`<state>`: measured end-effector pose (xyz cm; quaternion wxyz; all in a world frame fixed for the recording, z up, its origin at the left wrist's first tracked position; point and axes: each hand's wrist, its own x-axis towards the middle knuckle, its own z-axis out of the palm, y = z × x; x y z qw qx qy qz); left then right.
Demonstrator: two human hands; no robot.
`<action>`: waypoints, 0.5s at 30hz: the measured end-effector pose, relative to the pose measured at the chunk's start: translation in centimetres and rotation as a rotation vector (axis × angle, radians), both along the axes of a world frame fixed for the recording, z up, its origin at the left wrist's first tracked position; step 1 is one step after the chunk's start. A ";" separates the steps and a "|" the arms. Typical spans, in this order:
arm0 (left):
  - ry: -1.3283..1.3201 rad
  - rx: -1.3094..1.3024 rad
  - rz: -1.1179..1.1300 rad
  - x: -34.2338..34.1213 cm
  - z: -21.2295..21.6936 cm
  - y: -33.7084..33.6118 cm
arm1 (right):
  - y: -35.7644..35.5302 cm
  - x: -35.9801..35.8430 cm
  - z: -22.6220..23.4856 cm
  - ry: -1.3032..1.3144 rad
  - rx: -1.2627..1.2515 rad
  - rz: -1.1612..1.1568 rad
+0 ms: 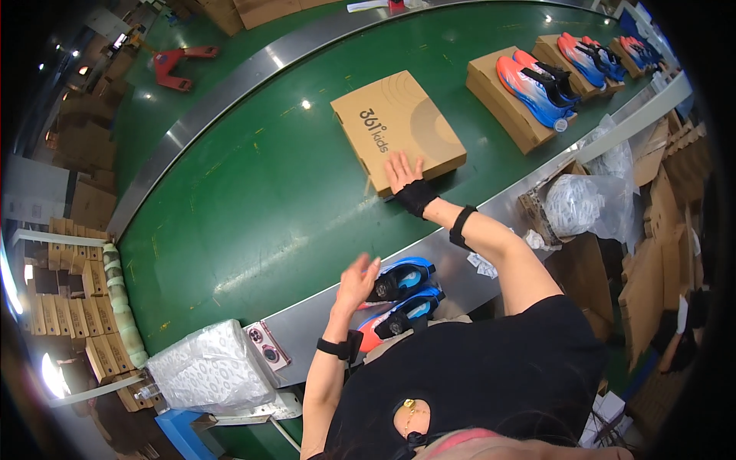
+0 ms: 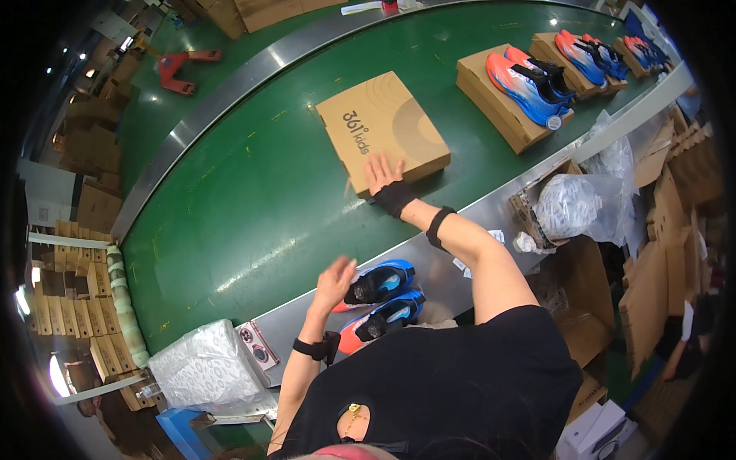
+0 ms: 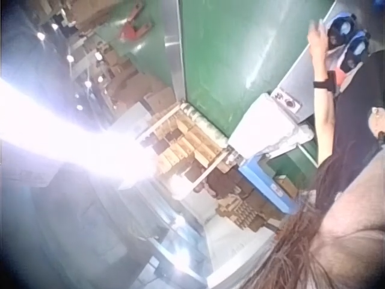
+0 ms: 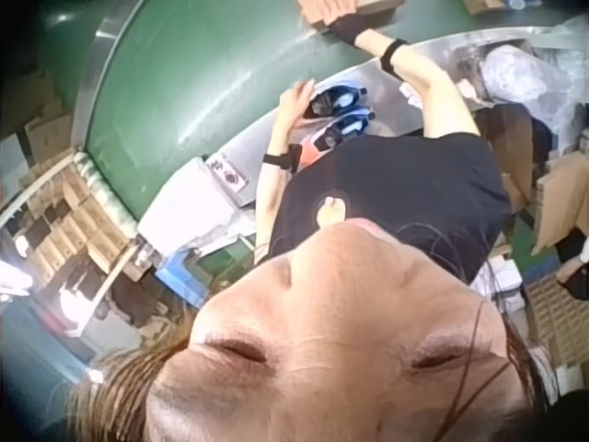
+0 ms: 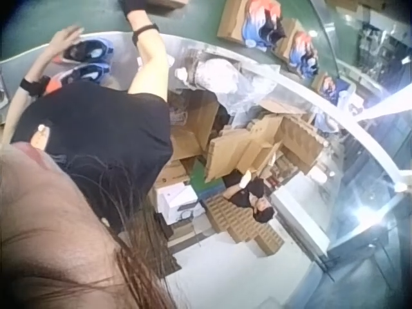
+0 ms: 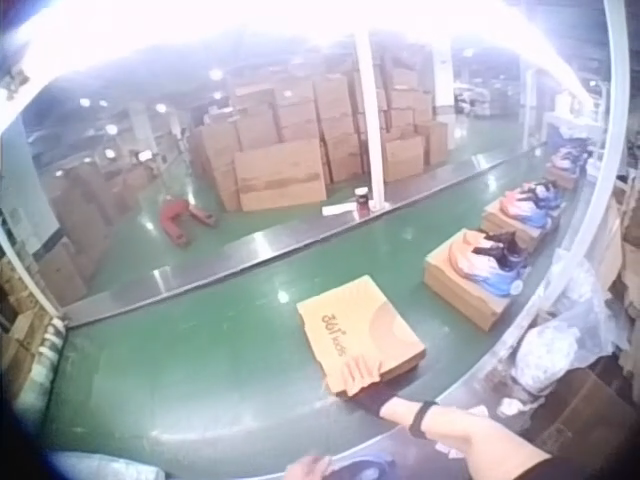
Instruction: The recorder packs pairs of shoes into shoeboxes, wraps them in tissue paper, and places them on a conveyor belt in a factory setting.
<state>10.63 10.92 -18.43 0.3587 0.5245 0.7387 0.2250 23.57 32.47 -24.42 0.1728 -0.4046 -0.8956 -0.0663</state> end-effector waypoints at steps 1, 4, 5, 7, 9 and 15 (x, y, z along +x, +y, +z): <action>0.129 0.223 0.087 0.2 0.0 0.3 | -1.2 -0.6 1.1 0.092 -0.085 0.027; 0.287 0.455 0.124 0.0 1.9 2.3 | -6.7 -0.3 7.9 0.371 -0.169 0.120; 0.322 0.490 0.063 -0.1 2.5 2.9 | -8.2 0.4 10.5 0.605 -0.237 0.163; 0.341 0.458 -0.082 -0.9 1.6 2.4 | -10.8 2.0 14.5 1.002 -0.502 0.157; 0.536 0.329 -0.122 -1.3 0.5 0.2 | -11.7 3.6 11.7 1.556 -0.892 0.130; 0.376 0.260 -0.033 -6.9 -3.9 -4.3 | -11.5 15.5 1.0 0.846 -0.667 -0.610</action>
